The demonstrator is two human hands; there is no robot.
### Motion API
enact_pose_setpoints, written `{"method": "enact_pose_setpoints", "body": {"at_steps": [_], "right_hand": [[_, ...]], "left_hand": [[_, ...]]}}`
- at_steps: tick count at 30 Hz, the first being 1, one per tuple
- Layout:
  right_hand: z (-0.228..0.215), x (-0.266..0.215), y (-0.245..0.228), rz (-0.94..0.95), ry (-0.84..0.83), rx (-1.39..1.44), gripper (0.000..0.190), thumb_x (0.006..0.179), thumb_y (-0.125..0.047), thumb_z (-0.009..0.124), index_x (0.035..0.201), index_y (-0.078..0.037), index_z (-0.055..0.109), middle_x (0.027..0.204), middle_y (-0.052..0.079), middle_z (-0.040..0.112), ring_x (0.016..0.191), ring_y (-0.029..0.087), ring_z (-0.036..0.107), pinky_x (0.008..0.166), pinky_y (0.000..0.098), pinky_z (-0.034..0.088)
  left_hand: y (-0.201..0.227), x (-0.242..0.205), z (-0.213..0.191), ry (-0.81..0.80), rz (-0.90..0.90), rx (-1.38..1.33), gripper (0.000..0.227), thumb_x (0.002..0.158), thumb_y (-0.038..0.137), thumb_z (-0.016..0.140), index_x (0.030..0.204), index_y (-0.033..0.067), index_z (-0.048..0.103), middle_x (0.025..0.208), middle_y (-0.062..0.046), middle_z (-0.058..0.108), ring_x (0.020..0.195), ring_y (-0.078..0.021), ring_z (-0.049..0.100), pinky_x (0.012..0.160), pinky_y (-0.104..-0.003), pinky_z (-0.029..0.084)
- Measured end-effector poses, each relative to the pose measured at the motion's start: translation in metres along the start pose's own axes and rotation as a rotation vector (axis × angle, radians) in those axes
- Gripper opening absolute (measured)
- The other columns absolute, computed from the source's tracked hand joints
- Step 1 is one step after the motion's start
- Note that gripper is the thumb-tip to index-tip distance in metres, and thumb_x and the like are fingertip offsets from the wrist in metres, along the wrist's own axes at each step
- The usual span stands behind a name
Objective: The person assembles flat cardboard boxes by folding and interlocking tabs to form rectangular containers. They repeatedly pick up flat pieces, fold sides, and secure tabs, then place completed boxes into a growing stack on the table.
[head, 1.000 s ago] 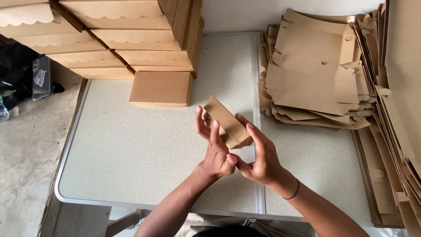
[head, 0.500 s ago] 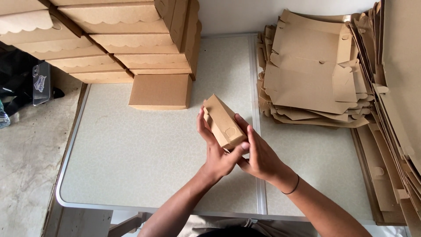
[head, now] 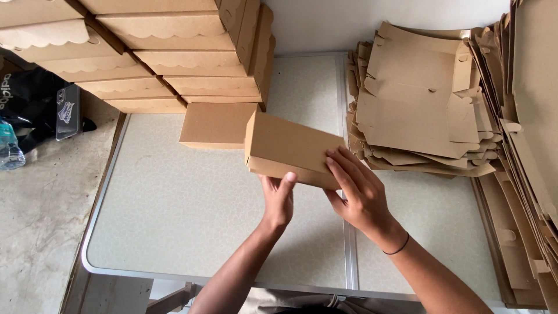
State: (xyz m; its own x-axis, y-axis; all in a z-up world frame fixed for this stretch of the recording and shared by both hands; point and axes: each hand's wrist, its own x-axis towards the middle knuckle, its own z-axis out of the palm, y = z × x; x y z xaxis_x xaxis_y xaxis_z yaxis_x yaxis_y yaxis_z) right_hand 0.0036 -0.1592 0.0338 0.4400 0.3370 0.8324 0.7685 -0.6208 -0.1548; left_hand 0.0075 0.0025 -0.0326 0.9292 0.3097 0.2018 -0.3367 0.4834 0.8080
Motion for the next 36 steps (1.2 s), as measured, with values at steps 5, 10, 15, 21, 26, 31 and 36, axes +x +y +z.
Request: {"method": "enact_pose_setpoints", "body": {"at_steps": [5,10,15,21,26,31,36], "right_hand": [[0.0,-0.002,0.004,-0.107,0.03,-0.135,0.046,0.082,-0.008,0.083,0.127,-0.009,0.071,0.129,0.015,0.072,0.116,0.039,0.07,0.097,0.0525,0.056],[0.004,-0.009,0.005,-0.103,0.007,-0.112,0.052,0.081,-0.009,0.082,0.131,-0.014,0.07,0.137,0.014,0.068,0.122,0.037,0.067,0.103,0.0539,0.052],[0.007,-0.012,0.005,0.104,-0.036,0.179,0.089,0.083,-0.029,0.082,0.156,-0.01,0.035,0.161,0.025,0.032,0.149,0.046,0.031,0.118,0.0628,0.033],[0.013,-0.018,0.013,0.136,-0.196,0.172,0.075,0.086,-0.021,0.076,0.147,-0.001,0.037,0.156,0.029,0.035,0.143,0.049,0.039,0.114,0.0628,0.037],[0.016,-0.019,0.01,0.085,-0.283,0.157,0.072,0.086,-0.023,0.075,0.146,-0.003,0.039,0.157,0.025,0.038,0.144,0.043,0.041,0.114,0.0583,0.038],[0.021,-0.027,0.012,0.042,-0.362,0.163,0.073,0.086,-0.025,0.073,0.148,-0.006,0.039,0.158,0.023,0.039,0.146,0.04,0.041,0.113,0.0564,0.038],[0.025,-0.036,0.021,0.042,-0.463,0.163,0.072,0.085,-0.023,0.073,0.147,-0.009,0.039,0.159,0.021,0.036,0.146,0.038,0.04,0.111,0.0588,0.038]], "left_hand": [[0.032,0.007,0.023,0.056,-0.189,-0.096,0.088,0.082,0.013,0.077,0.154,0.0092,0.029,0.137,-0.016,0.053,0.113,-0.0353,0.064,0.101,-0.061,0.054],[0.02,0.012,0.009,0.094,-0.242,-0.124,0.067,0.087,0.015,0.07,0.147,0.0078,0.041,0.113,-0.015,0.062,0.089,-0.0301,0.069,0.088,-0.059,0.061],[0.001,0.03,-0.027,0.22,-0.042,-0.101,0.064,0.091,0.028,0.067,0.148,0.0127,0.041,0.117,-0.016,0.065,0.093,-0.0319,0.072,0.083,-0.053,0.064],[0.077,0.078,-0.053,0.423,0.114,0.047,0.057,0.099,0.036,0.065,0.146,0.0195,0.037,0.133,-0.015,0.057,0.106,-0.0362,0.07,0.081,-0.055,0.066],[0.11,0.094,-0.062,0.629,0.023,0.089,0.088,0.097,0.045,0.071,0.15,0.0074,0.013,0.143,-0.027,0.039,0.118,-0.0456,0.06,0.083,-0.062,0.062],[0.117,0.095,-0.06,0.651,0.008,0.213,0.104,0.093,0.035,0.079,0.156,0.0138,-0.001,0.145,-0.037,0.038,0.117,-0.0568,0.061,0.079,-0.071,0.059],[0.092,0.106,-0.089,0.61,-0.008,0.493,0.093,0.09,0.047,0.081,0.153,0.0052,0.026,0.109,-0.014,0.051,0.089,-0.02,0.062,0.052,-0.029,0.061]]}}
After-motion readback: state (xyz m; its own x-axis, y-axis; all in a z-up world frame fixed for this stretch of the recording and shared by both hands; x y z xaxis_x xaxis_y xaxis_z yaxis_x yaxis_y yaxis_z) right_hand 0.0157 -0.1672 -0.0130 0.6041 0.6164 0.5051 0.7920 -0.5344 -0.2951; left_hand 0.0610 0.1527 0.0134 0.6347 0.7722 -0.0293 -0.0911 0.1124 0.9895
